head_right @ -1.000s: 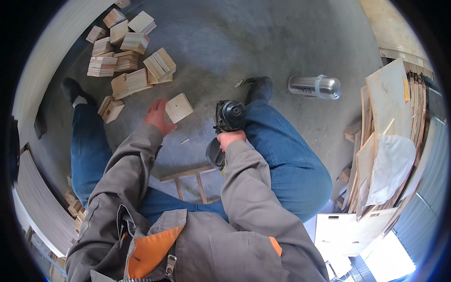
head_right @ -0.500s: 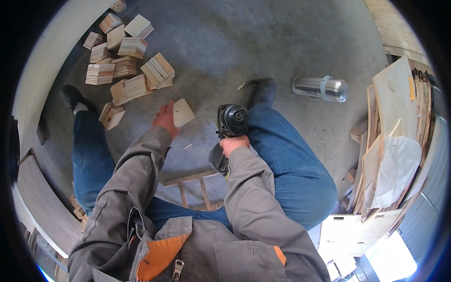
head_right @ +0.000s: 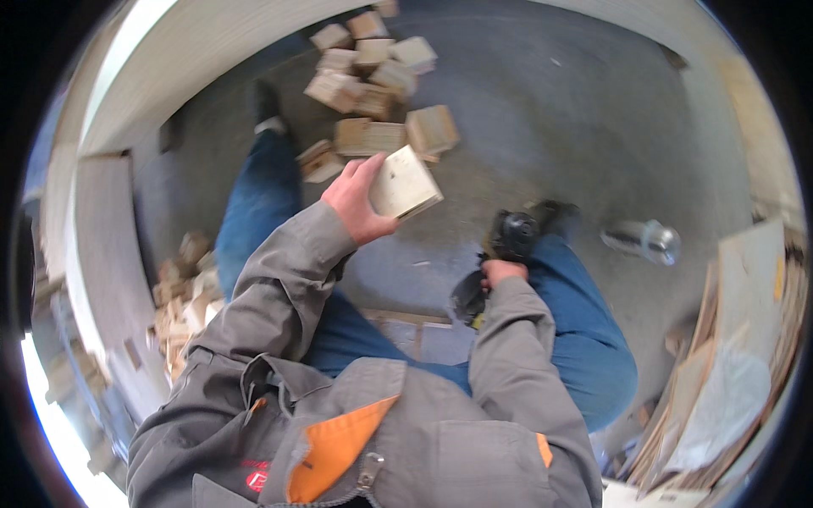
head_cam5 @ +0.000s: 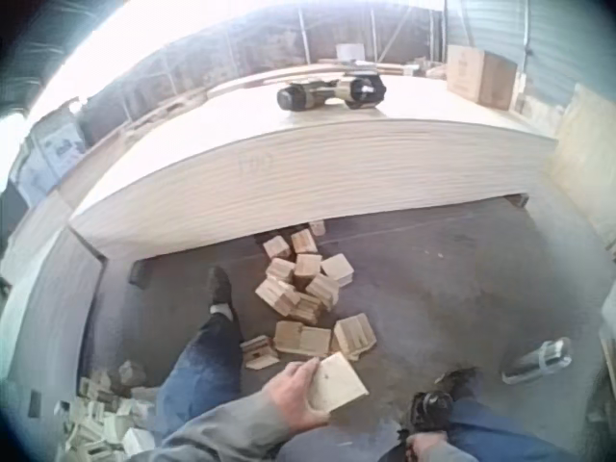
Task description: The person sits on the floor and repeatedly picks up small wooden blocks, uses a nail gun to fasten them together, and places the assembled pieces into a growing pile. The process is repeated continuously with new blocks from a nearby stack.
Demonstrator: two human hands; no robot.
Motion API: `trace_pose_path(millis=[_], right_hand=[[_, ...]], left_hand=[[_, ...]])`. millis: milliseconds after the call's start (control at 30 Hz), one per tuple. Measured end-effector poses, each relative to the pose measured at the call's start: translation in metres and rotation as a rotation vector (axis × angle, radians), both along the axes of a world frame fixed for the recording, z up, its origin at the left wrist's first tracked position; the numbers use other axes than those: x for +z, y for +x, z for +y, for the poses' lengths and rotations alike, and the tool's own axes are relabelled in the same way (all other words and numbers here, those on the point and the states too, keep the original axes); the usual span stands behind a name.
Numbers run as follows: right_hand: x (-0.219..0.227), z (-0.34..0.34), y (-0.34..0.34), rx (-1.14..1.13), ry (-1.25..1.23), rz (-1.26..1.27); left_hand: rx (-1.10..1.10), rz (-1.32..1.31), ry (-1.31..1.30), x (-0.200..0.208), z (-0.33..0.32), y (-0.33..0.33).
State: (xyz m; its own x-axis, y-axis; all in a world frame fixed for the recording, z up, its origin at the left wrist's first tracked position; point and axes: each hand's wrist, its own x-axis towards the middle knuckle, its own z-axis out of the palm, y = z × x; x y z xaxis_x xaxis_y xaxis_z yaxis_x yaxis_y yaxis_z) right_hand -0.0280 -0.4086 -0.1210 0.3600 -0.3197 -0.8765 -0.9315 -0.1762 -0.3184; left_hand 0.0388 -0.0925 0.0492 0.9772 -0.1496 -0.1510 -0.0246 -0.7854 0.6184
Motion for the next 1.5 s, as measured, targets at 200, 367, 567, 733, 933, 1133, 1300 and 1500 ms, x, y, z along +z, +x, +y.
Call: trace_pose_path(millis=[200,367,567,733,933,1133,1300,1500], right_hand=[[-0.011,-0.009,-0.001,-0.075,0.062,-0.047],[-0.024,-0.009,0.003,0.016,0.066,-0.044],[-0.020,-0.008,0.001,0.065,0.037,-0.042],[-0.024,-0.010,0.005,0.071,0.047,-0.009],[-0.009,-0.002,0.006,0.102,0.023,-0.029],[-0.021,-0.011,0.006,0.073,0.023,-0.039],[-0.030,-0.010,0.003,0.051,0.061,-0.031],[-0.008,0.001,0.002,-0.008,0.088,-0.004]], left_hand=[[0.188,-0.396,0.060,0.108,0.096,-0.060],[0.448,-0.364,0.309,0.121,0.200,-0.158],[0.737,0.103,0.657,0.088,0.300,-0.309],[1.038,0.265,0.917,0.120,0.409,-0.463],[1.796,0.621,1.189,0.210,0.480,-0.603],[1.439,0.592,0.956,0.115,0.452,-0.547],[0.992,0.241,0.627,0.031,0.361,-0.374],[0.393,-0.252,0.421,0.024,0.230,-0.167]])
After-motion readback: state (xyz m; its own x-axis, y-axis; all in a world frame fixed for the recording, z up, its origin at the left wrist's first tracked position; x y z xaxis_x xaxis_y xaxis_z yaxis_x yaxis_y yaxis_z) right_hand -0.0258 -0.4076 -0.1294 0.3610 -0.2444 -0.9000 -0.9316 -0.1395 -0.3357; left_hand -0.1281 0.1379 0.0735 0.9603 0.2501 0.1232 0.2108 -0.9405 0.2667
